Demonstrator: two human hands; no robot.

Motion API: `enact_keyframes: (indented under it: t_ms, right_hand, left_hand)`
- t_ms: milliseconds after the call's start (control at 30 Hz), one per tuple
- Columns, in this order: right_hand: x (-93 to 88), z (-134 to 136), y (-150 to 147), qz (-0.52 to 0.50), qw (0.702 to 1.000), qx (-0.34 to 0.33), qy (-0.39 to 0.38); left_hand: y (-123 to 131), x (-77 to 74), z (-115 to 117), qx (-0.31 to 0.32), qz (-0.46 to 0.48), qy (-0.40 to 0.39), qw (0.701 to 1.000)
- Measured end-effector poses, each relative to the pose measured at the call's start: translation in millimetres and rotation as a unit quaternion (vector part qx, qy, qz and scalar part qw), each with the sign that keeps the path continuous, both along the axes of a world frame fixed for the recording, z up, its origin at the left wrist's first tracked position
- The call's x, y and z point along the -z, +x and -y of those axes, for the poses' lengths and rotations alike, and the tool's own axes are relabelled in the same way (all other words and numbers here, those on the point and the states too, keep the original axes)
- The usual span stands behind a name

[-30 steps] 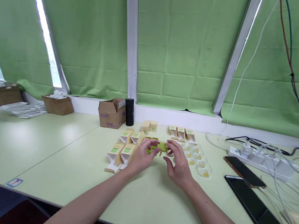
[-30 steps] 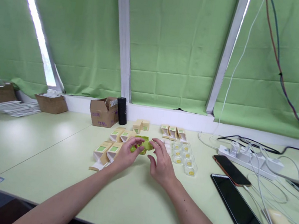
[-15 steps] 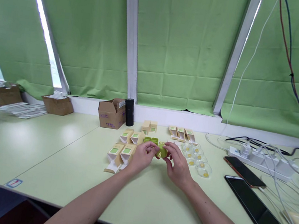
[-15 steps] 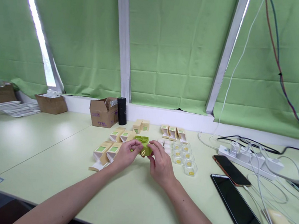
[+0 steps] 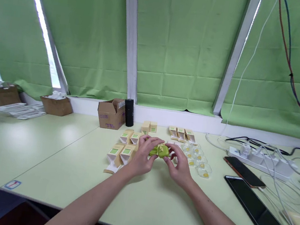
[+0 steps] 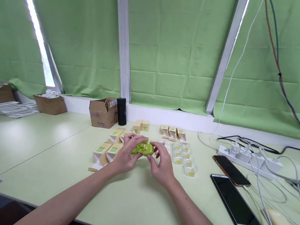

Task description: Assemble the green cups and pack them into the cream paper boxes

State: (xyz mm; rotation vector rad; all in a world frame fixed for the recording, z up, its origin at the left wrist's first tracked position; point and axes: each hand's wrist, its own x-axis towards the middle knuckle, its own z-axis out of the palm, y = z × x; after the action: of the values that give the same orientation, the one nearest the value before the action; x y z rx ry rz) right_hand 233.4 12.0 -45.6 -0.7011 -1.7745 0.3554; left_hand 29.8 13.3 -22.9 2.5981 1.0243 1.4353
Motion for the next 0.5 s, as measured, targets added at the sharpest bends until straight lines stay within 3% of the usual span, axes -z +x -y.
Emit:
enact_keyframes:
  t_ms: [133,500]
  right_hand:
    - [1.8,-1.6,0.7,0.008,1.000,-0.013,0.004]
    - [6.3,-2.2,0.4,0.016,1.000,-0.003,-0.001]
  left_hand:
    - [2.9,-0.4,2.0,-0.015,-0.049,0.029,0.998]
    - [2.6,7.1,-4.7,-0.008,-0.074,0.069,0.995]
